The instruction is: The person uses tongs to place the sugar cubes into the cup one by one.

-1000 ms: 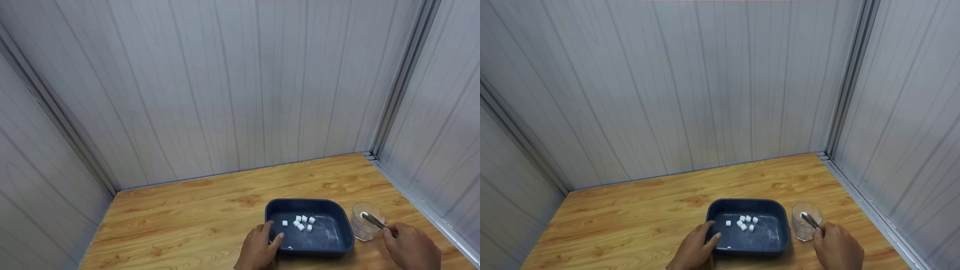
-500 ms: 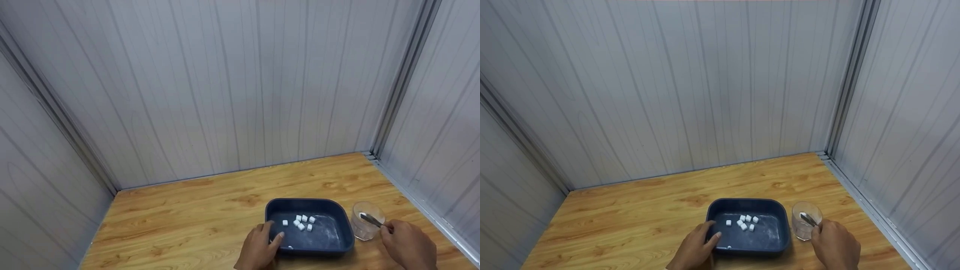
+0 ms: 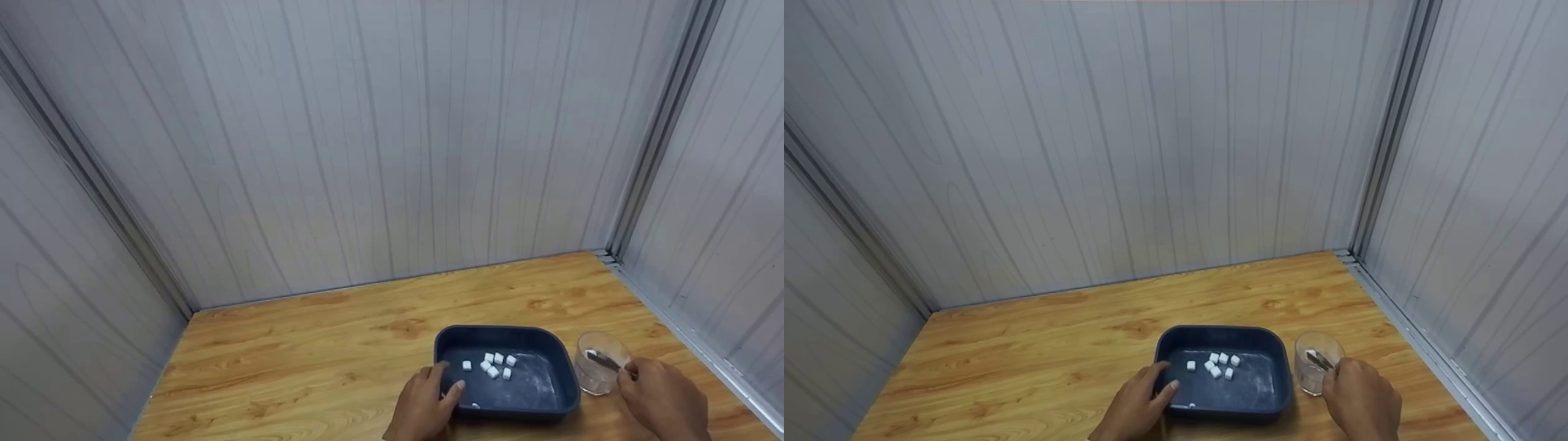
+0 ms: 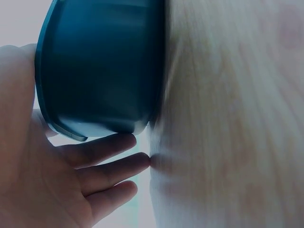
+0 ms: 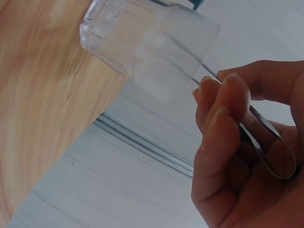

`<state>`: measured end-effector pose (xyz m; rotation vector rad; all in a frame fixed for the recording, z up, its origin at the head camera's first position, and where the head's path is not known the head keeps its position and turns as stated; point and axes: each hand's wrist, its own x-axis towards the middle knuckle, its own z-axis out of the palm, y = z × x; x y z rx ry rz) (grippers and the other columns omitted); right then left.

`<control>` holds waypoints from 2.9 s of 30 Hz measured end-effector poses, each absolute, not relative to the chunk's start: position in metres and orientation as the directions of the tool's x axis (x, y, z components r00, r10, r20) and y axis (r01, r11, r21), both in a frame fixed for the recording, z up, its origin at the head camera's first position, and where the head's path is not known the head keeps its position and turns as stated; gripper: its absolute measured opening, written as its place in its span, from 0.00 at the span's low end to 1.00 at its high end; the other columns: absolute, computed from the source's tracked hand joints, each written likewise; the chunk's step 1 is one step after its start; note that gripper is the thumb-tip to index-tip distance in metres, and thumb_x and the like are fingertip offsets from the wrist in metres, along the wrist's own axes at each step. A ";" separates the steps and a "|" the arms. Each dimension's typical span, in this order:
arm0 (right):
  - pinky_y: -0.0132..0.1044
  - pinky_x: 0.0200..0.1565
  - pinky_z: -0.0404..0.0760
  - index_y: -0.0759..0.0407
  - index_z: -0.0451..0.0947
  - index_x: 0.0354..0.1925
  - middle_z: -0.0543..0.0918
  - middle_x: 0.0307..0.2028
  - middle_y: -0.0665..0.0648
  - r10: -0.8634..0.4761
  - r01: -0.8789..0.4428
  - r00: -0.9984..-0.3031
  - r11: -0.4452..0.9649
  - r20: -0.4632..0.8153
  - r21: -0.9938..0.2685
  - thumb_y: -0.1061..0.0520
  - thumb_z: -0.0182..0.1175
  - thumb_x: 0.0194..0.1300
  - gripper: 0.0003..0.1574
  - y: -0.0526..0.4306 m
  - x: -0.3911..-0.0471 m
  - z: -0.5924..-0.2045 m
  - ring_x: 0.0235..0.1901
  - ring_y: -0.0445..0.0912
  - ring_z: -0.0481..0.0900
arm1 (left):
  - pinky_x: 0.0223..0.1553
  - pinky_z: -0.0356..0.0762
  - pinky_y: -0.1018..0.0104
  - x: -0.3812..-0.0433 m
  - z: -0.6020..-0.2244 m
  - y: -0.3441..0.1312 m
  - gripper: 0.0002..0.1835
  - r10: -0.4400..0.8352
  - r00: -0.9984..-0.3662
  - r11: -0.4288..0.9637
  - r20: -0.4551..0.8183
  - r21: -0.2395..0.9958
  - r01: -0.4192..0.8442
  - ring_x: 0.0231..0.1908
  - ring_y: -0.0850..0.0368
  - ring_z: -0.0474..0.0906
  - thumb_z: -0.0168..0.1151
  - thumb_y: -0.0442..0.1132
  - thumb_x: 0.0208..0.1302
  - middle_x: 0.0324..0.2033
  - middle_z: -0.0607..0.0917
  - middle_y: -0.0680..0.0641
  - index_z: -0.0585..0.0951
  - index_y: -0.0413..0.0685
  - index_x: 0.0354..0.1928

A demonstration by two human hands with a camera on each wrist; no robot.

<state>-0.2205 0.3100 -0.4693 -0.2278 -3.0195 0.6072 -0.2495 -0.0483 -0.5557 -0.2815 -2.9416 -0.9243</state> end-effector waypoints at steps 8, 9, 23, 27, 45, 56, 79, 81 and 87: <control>0.43 0.19 0.64 0.56 0.79 0.29 0.77 0.23 0.53 0.150 0.110 -0.986 0.914 0.071 -0.390 0.53 0.52 0.60 0.11 0.310 -0.219 -0.472 0.20 0.48 0.70 | 0.50 0.70 0.51 -0.249 -0.555 -0.048 0.31 0.161 -0.980 0.806 0.116 0.557 0.198 0.51 0.49 0.73 0.46 0.67 0.62 0.52 0.77 0.47 0.72 0.56 0.59; 0.44 0.20 0.65 0.56 0.79 0.29 0.77 0.23 0.53 0.150 0.111 -0.986 0.914 0.072 -0.390 0.54 0.52 0.60 0.11 0.310 -0.219 -0.472 0.21 0.48 0.70 | 0.50 0.70 0.51 -0.249 -0.555 -0.048 0.31 0.161 -0.980 0.806 0.113 0.558 0.197 0.51 0.49 0.73 0.46 0.67 0.62 0.52 0.77 0.47 0.72 0.56 0.60; 0.43 0.21 0.64 0.55 0.78 0.29 0.73 0.21 0.52 0.167 0.162 -0.986 0.905 -0.020 -0.394 0.53 0.50 0.62 0.12 0.308 -0.221 -0.472 0.22 0.48 0.69 | 0.50 0.70 0.51 -0.248 -0.557 -0.049 0.32 0.153 -0.983 0.804 0.105 0.564 0.186 0.51 0.48 0.74 0.46 0.67 0.61 0.52 0.77 0.47 0.72 0.56 0.60; 0.44 0.22 0.65 0.56 0.79 0.31 0.75 0.23 0.52 0.174 0.166 -0.985 0.905 -0.014 -0.393 0.52 0.52 0.61 0.12 0.308 -0.221 -0.472 0.22 0.48 0.69 | 0.50 0.70 0.51 -0.250 -0.556 -0.049 0.33 0.156 -0.984 0.805 0.090 0.565 0.179 0.51 0.48 0.74 0.46 0.68 0.61 0.52 0.77 0.46 0.72 0.56 0.60; 0.45 0.23 0.71 0.62 0.80 0.45 0.83 0.34 0.57 0.214 0.175 -0.976 0.891 0.046 -0.420 0.45 0.53 0.62 0.24 0.308 -0.211 -0.473 0.25 0.46 0.75 | 0.50 0.70 0.50 -0.249 -0.556 -0.049 0.33 0.149 -0.985 0.804 0.084 0.570 0.170 0.51 0.48 0.73 0.46 0.68 0.61 0.52 0.77 0.46 0.72 0.57 0.61; 0.48 0.23 0.72 0.61 0.80 0.45 0.83 0.35 0.60 0.231 0.148 -0.962 0.889 0.145 -0.433 0.42 0.52 0.63 0.27 0.303 -0.204 -0.468 0.27 0.51 0.78 | 0.49 0.70 0.50 -0.248 -0.557 -0.049 0.32 0.150 -0.982 0.802 0.112 0.567 0.187 0.50 0.48 0.74 0.46 0.67 0.62 0.52 0.77 0.46 0.72 0.56 0.61; 0.52 0.25 0.74 0.61 0.82 0.39 0.84 0.34 0.60 0.240 0.091 -0.928 0.888 0.286 -0.451 0.46 0.56 0.61 0.21 0.287 -0.205 -0.470 0.30 0.58 0.80 | 0.47 0.71 0.51 -0.249 -0.556 -0.049 0.36 0.157 -0.979 0.806 0.128 0.556 0.202 0.49 0.49 0.75 0.40 0.72 0.60 0.51 0.77 0.47 0.72 0.57 0.60; 0.53 0.26 0.74 0.60 0.82 0.39 0.84 0.35 0.60 0.238 0.090 -0.930 0.887 0.281 -0.453 0.45 0.56 0.61 0.22 0.285 -0.205 -0.471 0.32 0.60 0.80 | 0.47 0.71 0.52 -0.249 -0.556 -0.049 0.36 0.156 -0.979 0.809 0.128 0.553 0.201 0.49 0.49 0.75 0.40 0.71 0.60 0.51 0.78 0.47 0.72 0.57 0.60; 0.51 0.25 0.73 0.58 0.82 0.38 0.84 0.34 0.59 0.227 0.082 -0.935 0.885 0.271 -0.458 0.45 0.56 0.61 0.20 0.278 -0.205 -0.473 0.31 0.57 0.80 | 0.47 0.71 0.51 -0.248 -0.555 -0.049 0.36 0.157 -0.980 0.817 0.125 0.542 0.200 0.48 0.49 0.75 0.40 0.72 0.60 0.51 0.77 0.47 0.72 0.58 0.60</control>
